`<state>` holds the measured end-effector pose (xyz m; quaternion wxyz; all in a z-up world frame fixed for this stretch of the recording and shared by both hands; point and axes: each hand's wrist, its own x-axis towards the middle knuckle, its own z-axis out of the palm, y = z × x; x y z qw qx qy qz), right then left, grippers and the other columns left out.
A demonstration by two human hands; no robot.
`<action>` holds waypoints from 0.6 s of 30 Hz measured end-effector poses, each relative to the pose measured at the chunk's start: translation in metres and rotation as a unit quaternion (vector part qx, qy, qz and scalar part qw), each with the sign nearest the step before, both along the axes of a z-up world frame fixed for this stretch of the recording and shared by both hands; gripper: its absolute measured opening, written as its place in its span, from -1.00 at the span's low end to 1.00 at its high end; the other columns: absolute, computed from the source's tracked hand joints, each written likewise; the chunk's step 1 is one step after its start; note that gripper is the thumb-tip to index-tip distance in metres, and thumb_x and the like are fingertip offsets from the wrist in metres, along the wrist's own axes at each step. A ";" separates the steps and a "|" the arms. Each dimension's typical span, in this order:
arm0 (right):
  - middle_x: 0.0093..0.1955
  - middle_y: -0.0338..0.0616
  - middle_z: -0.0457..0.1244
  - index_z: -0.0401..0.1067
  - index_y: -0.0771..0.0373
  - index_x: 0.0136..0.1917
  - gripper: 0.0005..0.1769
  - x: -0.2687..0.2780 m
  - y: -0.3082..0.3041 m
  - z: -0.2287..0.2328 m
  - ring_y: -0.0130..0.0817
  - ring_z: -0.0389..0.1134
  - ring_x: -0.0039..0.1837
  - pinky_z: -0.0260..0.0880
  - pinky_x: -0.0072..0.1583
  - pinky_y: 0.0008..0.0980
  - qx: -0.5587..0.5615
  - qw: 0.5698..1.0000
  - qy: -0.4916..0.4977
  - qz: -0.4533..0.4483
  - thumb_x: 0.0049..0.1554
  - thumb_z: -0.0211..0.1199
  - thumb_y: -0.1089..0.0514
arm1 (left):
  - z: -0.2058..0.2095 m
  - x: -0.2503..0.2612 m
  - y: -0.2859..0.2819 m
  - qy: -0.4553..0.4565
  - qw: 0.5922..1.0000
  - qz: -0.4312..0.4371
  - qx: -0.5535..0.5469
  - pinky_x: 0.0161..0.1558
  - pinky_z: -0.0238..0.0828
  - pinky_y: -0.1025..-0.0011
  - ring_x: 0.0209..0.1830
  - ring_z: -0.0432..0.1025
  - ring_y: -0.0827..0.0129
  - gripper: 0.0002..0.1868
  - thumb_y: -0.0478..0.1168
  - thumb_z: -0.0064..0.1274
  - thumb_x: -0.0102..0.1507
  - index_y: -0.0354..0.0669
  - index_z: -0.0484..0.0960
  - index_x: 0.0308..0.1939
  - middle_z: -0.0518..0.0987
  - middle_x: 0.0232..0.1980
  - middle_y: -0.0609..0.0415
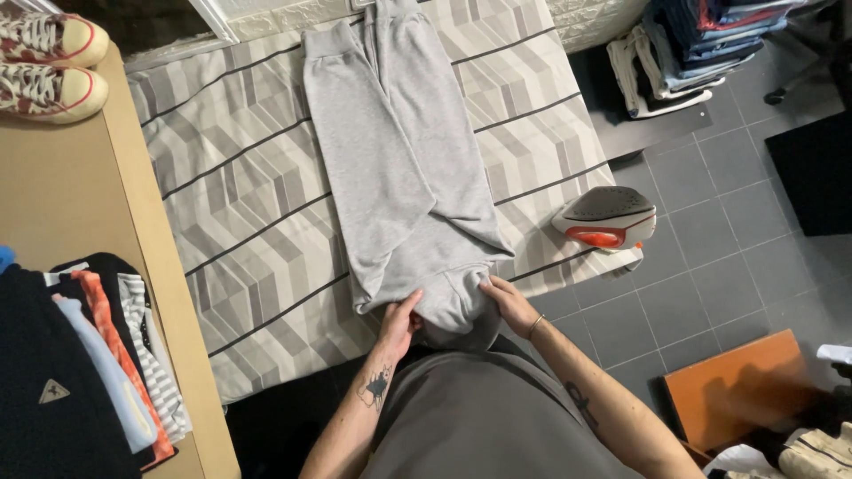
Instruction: Folding a grey hoodie and ironing it on a flat surface to remove wrinkles.
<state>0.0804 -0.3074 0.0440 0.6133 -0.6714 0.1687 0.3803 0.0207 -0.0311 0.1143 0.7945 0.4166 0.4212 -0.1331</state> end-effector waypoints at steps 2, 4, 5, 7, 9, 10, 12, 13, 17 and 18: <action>0.01 -0.03 0.37 0.54 0.15 0.09 -0.64 0.005 -0.007 -0.013 -0.18 0.39 0.14 0.40 0.20 -0.03 0.019 1.000 -0.006 -0.010 0.27 0.27 -0.16 | 0.017 0.007 0.002 0.008 0.999 0.001 0.051 -0.52 0.30 0.42 -0.50 0.37 0.22 -0.50 -0.04 0.48 0.12 -0.28 0.47 -0.28 0.37 -0.43 -0.03; -0.04 -0.03 0.39 0.51 0.20 0.11 -0.66 0.015 0.016 0.062 -0.18 0.42 0.05 0.44 0.12 -0.10 0.035 0.999 0.002 -0.030 0.20 0.35 -0.06 | 0.072 0.023 0.006 -0.007 0.998 0.004 0.065 -0.44 0.33 0.38 -0.43 0.36 0.25 -0.49 -0.03 0.47 0.13 -0.31 0.48 -0.25 0.35 -0.37 -0.02; -0.09 -0.03 0.40 0.48 0.25 0.14 -0.63 0.018 0.027 0.100 -0.19 0.45 -0.04 0.49 0.03 -0.17 0.052 0.997 0.013 -0.048 0.14 0.42 0.04 | 0.100 0.030 0.008 -0.019 0.997 0.008 0.081 -0.36 0.36 0.35 -0.35 0.35 0.29 -0.48 -0.03 0.46 0.14 -0.34 0.49 -0.22 0.33 -0.32 -0.01; -0.12 -0.01 0.41 0.50 0.28 0.10 -0.60 0.016 0.042 0.156 -0.17 0.47 -0.08 0.49 -0.01 -0.15 0.056 0.997 0.045 -0.038 0.07 0.48 0.04 | 0.118 0.034 0.007 -0.037 0.997 0.005 0.071 -0.21 0.39 0.31 -0.23 0.36 0.26 -0.50 -0.03 0.44 0.17 -0.37 0.52 -0.20 0.35 -0.24 -0.03; -0.15 0.01 0.43 0.51 0.31 0.06 -0.56 0.016 0.047 0.185 -0.15 0.49 -0.11 0.50 -0.06 -0.14 0.060 0.995 0.076 -0.027 0.00 0.53 0.04 | 0.118 0.036 0.009 -0.055 0.997 0.003 0.062 -0.05 0.43 0.28 -0.12 0.36 0.23 -0.52 -0.04 0.41 0.20 -0.40 0.56 -0.17 0.37 -0.16 -0.05; -0.15 0.04 0.43 0.52 0.34 0.06 -0.57 0.016 0.044 0.186 -0.12 0.50 -0.12 0.49 -0.06 -0.11 0.074 0.994 0.079 -0.028 -0.02 0.52 0.09 | 0.108 0.035 0.010 -0.065 0.995 -0.022 0.069 0.01 0.42 0.24 -0.07 0.37 0.25 -0.49 0.00 0.41 0.20 -0.41 0.59 -0.13 0.41 -0.13 -0.05; -0.15 0.08 0.44 0.53 0.36 0.06 -0.57 0.018 0.036 0.182 -0.09 0.51 -0.14 0.49 -0.07 -0.08 0.088 0.992 0.081 -0.029 -0.04 0.52 0.14 | 0.096 0.034 0.016 -0.076 0.993 -0.047 0.076 0.08 0.42 0.21 -0.02 0.37 0.27 -0.46 0.03 0.41 0.21 -0.43 0.63 -0.08 0.45 -0.11 -0.04; -0.16 0.07 0.44 0.55 0.36 0.05 -0.58 0.018 0.031 0.177 -0.10 0.51 -0.15 0.49 -0.08 -0.07 0.101 0.992 0.063 -0.030 -0.06 0.53 0.16 | 0.095 0.033 0.021 -0.098 0.990 -0.059 0.082 0.04 0.45 0.23 -0.07 0.41 0.30 -0.50 0.03 0.36 0.24 -0.43 0.64 -0.13 0.47 -0.14 0.00; -0.19 0.06 0.46 0.58 0.36 0.02 -0.58 0.028 0.032 0.211 -0.12 0.53 -0.16 0.53 -0.12 -0.10 0.159 0.987 0.012 -0.023 -0.15 0.51 0.28 | 0.085 0.037 0.033 -0.136 0.983 -0.079 0.098 -0.08 0.53 0.27 -0.21 0.50 0.34 -0.52 0.05 0.30 0.29 -0.42 0.69 -0.25 0.57 -0.27 -0.01; -0.19 0.06 0.46 0.58 0.36 0.02 -0.58 0.033 0.032 0.215 -0.12 0.53 -0.16 0.53 -0.12 -0.10 0.158 0.987 0.013 -0.024 -0.15 0.51 0.28 | 0.092 0.041 0.035 -0.136 0.983 -0.080 0.098 -0.08 0.53 0.27 -0.21 0.50 0.34 -0.52 0.05 0.30 0.29 -0.42 0.69 -0.25 0.57 -0.27 -0.01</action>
